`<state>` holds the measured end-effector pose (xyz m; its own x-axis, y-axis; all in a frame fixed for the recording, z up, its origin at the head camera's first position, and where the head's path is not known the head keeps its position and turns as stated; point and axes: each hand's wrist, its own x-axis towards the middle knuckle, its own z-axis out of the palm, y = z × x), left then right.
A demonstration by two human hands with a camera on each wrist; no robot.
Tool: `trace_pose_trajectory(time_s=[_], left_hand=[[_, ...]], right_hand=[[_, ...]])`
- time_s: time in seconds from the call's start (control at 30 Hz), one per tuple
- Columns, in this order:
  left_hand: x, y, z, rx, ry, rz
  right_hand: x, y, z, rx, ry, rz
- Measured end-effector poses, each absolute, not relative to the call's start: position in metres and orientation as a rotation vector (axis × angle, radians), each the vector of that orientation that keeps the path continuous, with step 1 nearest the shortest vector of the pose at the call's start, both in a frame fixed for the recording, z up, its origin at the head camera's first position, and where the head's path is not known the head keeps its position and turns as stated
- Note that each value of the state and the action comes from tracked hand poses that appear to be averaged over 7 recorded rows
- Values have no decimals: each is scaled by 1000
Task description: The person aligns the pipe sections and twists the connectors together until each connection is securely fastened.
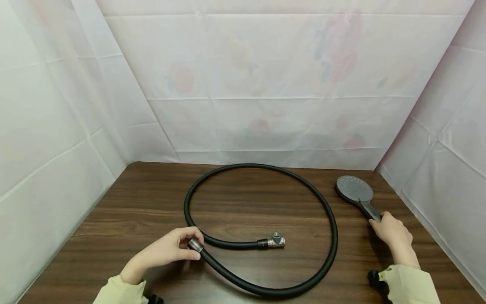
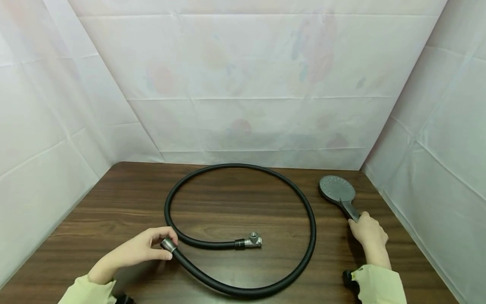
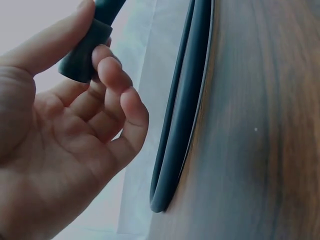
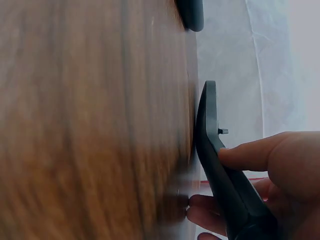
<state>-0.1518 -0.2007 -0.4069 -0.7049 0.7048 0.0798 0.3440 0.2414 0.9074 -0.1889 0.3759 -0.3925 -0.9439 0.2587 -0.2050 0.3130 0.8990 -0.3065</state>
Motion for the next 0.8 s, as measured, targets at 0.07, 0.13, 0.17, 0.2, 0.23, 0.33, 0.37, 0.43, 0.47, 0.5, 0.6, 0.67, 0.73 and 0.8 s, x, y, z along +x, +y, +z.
trace_pose_trajectory(time_s=[0.07,0.13,0.17,0.2,0.23,0.33,0.37,0.43,0.47,0.5,0.6,0.67,0.73,0.8], left_hand=[[-152,-200,-406,956,2176,1482],[-152,-199,-407,951,2185,1513],[-152,-199,-406,938,2183,1533],[-152,-199,-406,923,2177,1557],[-152,-199,-406,900,2168,1589],[-153,-199,-405,806,2054,1758],[-153,-199,-405,786,1991,1826],[-154,-199,-406,780,1851,1963],[-154,-199,-406,790,1773,2022],[-154,-198,-407,806,1707,2065],[-155,-196,-409,840,1545,2150],[-154,-193,-411,817,1474,2182],[-154,-190,-412,786,1425,2212],[-154,-186,-413,757,1385,2240]], right_hand=[[-189,374,-392,438,2908,-523],[-189,373,-392,435,2906,-539],[-190,372,-391,437,2903,-548],[-190,371,-391,440,2902,-554],[-191,371,-391,440,2899,-560],[-191,370,-391,409,2897,-612],[-192,370,-391,393,2894,-642],[-193,370,-392,357,2885,-702],[-193,369,-392,340,2876,-734],[-194,369,-393,333,2861,-770],[-195,368,-395,352,2801,-867],[-195,367,-396,375,2742,-976],[-196,366,-398,407,2688,-1078],[-197,365,-399,417,2646,-1177]])
